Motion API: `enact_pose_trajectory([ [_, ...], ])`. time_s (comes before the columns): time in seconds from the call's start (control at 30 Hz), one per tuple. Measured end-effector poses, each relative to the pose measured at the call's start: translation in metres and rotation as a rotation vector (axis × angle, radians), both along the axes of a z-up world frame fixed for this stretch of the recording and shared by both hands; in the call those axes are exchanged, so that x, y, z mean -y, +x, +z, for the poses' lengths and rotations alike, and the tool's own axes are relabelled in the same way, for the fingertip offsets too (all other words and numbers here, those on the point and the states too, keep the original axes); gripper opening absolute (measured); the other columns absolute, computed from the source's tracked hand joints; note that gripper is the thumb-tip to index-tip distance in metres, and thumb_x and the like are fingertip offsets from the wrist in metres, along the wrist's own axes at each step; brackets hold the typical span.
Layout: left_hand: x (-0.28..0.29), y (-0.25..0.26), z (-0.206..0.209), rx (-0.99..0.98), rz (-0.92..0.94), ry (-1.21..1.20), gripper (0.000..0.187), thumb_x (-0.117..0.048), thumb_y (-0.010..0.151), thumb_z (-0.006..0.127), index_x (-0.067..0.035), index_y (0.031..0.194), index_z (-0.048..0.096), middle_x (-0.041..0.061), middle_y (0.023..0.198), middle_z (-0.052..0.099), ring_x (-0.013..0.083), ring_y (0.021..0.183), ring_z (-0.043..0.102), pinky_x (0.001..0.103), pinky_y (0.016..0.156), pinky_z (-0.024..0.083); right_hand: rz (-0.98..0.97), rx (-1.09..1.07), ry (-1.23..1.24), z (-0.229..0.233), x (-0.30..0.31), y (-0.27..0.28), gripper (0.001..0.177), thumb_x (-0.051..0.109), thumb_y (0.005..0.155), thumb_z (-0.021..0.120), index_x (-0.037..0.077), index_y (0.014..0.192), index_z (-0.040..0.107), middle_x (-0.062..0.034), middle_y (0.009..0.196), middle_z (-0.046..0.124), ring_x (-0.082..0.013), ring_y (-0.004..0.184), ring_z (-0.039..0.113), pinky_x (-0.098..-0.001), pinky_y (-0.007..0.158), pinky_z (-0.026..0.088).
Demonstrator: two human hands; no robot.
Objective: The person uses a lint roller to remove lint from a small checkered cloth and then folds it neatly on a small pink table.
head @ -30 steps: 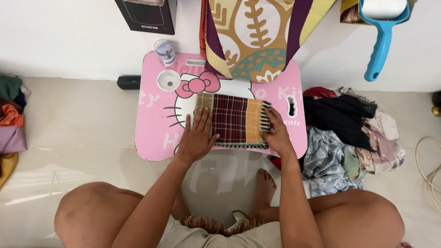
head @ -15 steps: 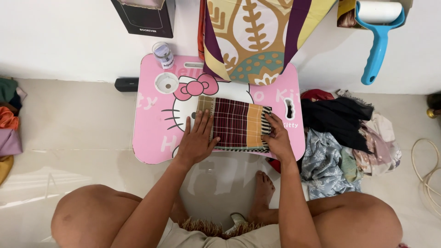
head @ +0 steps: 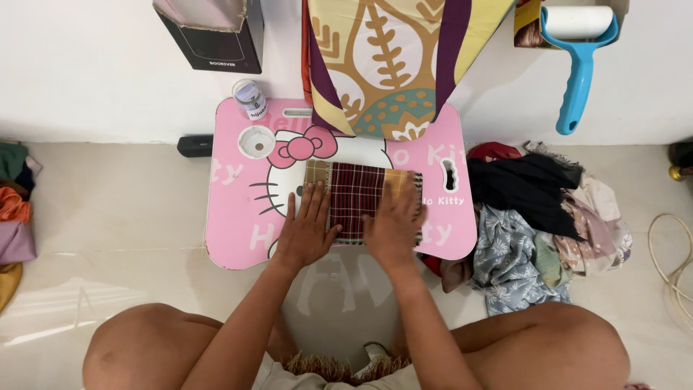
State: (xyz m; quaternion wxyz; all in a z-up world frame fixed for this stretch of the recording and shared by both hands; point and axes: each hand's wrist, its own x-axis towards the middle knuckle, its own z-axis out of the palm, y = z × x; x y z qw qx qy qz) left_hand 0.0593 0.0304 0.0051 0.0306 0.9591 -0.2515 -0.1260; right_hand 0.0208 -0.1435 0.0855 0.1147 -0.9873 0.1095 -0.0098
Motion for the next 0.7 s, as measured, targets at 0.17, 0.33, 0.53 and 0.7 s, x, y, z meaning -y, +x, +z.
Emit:
enact_pose_trajectory([
  [0.17,0.0,-0.004,0.006,0.107,-0.046,0.118,0.082,-0.052,0.098,0.039,-0.013,0.166,0.014,0.009,0.174,0.009,0.0313,0.16,0.0,0.058,0.127,-0.001,0.415,0.265,0.436,-0.058,-0.059,0.023,0.068,0.039,0.107,0.052,-0.005,0.155,0.035,-0.037,0.165,0.015,-0.0538,0.151,0.019,-0.0658,0.119,0.016],
  [0.33,-0.001,-0.002,0.013,0.044,-0.012,0.026,0.087,-0.054,0.093,0.042,-0.012,0.165,0.018,0.008,0.174,0.013,0.0293,0.161,0.0,0.057,0.127,-0.005,0.391,-0.027,0.486,-0.076,-0.068,0.041,0.069,0.044,0.111,0.036,-0.005,0.159,0.029,-0.0313,0.168,0.012,-0.0473,0.156,0.009,-0.0586,0.126,0.005],
  [0.53,0.001,0.001,0.003,-0.002,-0.002,0.056,0.081,-0.055,0.099,0.021,-0.01,0.166,0.009,0.012,0.175,0.0,0.0302,0.161,-0.004,0.058,0.127,-0.003,0.147,-0.075,0.361,-0.083,-0.027,0.035,0.072,0.053,0.111,0.022,0.005,0.164,0.022,-0.0205,0.172,0.01,-0.0391,0.158,0.007,-0.0515,0.127,0.002],
  [0.7,0.002,-0.001,0.002,-0.021,0.039,-0.009,0.084,-0.066,0.104,0.014,-0.01,0.166,0.01,0.012,0.174,0.002,0.0306,0.16,-0.002,0.058,0.127,-0.001,-0.059,-0.067,0.147,-0.088,0.015,0.027,0.073,0.055,0.11,0.022,0.01,0.167,0.013,-0.0165,0.173,0.008,-0.0357,0.159,0.006,-0.0496,0.127,0.001],
])
